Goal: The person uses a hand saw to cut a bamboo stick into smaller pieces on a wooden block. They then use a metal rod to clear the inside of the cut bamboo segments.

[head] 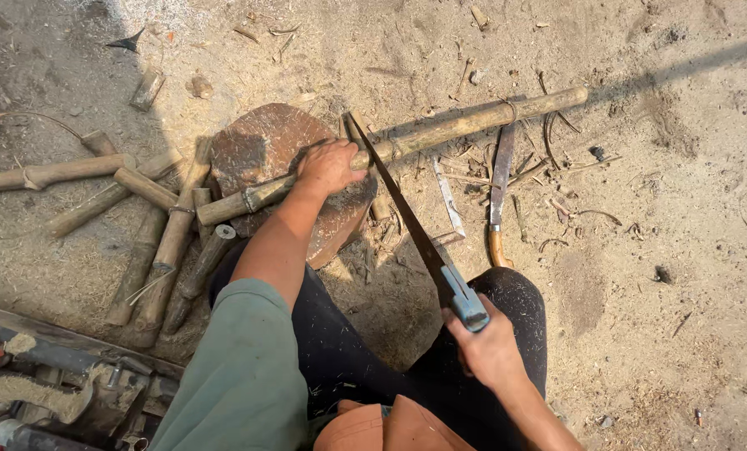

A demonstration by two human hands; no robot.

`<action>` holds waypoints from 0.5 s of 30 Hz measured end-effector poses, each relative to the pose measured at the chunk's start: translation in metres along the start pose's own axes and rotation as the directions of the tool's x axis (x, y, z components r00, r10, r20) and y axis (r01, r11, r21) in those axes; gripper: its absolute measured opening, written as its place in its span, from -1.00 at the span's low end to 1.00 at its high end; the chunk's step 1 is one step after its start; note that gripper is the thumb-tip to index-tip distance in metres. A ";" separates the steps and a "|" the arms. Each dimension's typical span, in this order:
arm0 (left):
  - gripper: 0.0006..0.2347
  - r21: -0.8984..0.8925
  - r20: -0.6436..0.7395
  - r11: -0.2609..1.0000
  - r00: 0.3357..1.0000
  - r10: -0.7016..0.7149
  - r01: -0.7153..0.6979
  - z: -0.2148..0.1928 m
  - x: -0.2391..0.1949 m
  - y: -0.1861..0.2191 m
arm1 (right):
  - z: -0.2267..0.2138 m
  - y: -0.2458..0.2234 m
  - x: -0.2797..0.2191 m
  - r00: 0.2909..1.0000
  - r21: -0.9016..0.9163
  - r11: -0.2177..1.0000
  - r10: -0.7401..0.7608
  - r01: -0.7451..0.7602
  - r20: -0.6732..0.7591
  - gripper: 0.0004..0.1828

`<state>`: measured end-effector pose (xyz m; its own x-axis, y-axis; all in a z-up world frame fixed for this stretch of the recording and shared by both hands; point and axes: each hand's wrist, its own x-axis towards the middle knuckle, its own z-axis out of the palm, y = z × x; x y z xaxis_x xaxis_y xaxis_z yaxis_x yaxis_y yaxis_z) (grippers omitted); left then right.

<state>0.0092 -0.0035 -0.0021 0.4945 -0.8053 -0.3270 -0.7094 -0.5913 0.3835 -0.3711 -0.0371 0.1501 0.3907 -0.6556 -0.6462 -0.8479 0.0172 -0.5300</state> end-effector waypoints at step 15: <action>-0.50 0.046 -0.020 0.999 1.000 0.023 -0.022 -0.007 -0.008 0.003 | -0.008 0.006 -0.025 0.987 0.039 0.989 -0.140 0.143 -0.075 -0.45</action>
